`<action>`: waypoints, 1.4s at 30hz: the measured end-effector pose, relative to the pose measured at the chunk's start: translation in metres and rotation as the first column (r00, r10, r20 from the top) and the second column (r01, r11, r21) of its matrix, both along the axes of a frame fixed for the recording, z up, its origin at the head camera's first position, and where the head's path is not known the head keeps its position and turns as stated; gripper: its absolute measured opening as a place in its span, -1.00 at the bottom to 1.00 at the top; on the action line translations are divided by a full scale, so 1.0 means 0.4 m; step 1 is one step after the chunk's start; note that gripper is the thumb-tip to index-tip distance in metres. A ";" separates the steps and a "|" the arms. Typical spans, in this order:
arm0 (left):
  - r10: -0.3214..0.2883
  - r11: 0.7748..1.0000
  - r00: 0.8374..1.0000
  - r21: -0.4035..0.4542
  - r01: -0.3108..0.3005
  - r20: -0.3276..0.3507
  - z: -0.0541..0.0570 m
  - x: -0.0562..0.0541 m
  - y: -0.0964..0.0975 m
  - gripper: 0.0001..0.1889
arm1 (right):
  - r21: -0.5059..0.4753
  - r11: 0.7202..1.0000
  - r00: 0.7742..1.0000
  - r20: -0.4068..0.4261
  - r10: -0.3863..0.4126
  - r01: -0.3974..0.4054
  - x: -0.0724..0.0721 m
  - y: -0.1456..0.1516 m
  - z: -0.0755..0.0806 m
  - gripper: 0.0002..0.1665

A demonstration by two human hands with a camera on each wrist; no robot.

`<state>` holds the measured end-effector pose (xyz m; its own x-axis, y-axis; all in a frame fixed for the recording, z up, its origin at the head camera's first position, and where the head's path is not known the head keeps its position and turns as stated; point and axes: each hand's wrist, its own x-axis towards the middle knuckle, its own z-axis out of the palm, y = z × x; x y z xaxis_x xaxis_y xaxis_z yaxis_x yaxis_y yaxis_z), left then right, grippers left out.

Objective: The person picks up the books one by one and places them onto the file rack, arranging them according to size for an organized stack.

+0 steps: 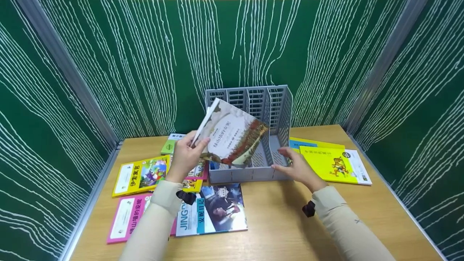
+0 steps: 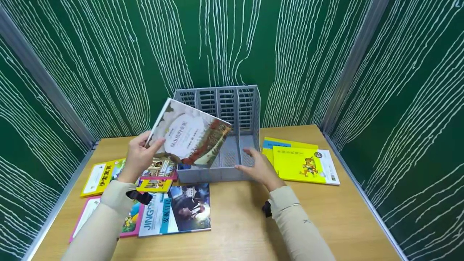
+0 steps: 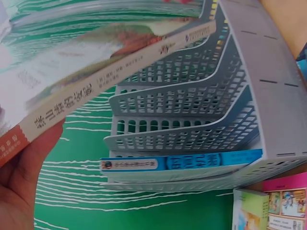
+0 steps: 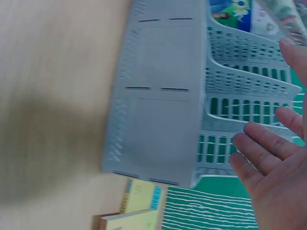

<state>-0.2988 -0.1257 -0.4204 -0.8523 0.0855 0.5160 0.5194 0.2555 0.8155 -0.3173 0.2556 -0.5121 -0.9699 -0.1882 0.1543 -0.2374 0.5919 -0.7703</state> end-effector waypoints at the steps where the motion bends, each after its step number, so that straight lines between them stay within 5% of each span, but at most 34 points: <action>1: 0.015 1.000 1.000 0.009 -0.015 -0.014 0.002 0.001 -0.001 -0.79 | 0.017 1.000 1.000 0.004 0.005 -0.005 -0.002 -0.003 -0.008 -0.17; 9: 0.149 0.988 0.983 0.048 -0.144 -0.109 0.014 0.017 -0.005 -0.82 | 0.135 0.991 1.000 0.018 0.025 -0.027 -0.013 -0.014 -0.059 -0.17; 14: 0.227 0.974 0.963 0.061 -0.220 -0.146 0.015 0.032 -0.007 -0.79 | 0.242 0.969 0.998 -0.018 0.057 -0.051 -0.021 -0.023 -0.082 -0.35; 22: 0.339 0.940 0.913 0.051 -0.337 -0.226 0.024 0.053 -0.006 -0.80 | 0.397 0.917 0.999 0.031 0.026 -0.036 -0.033 -0.042 -0.096 -0.50; 31: 0.408 0.907 0.870 0.010 -0.422 -0.276 0.024 0.053 -0.002 -0.80 | 0.375 0.926 0.987 0.159 -0.030 -0.033 -0.044 -0.044 -0.091 -0.47; 42: 0.470 0.852 0.811 -0.060 -0.520 -0.348 0.005 0.032 0.029 -0.81 | 0.362 0.931 0.985 0.169 -0.027 -0.036 -0.046 -0.047 -0.085 -0.51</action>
<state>-0.2860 -0.1142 -0.4182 -0.5971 -0.2097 0.7743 0.5073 0.6491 0.5669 -0.3358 0.2370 -0.5462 -0.9746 -0.2048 -0.0909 -0.1264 0.8374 -0.5318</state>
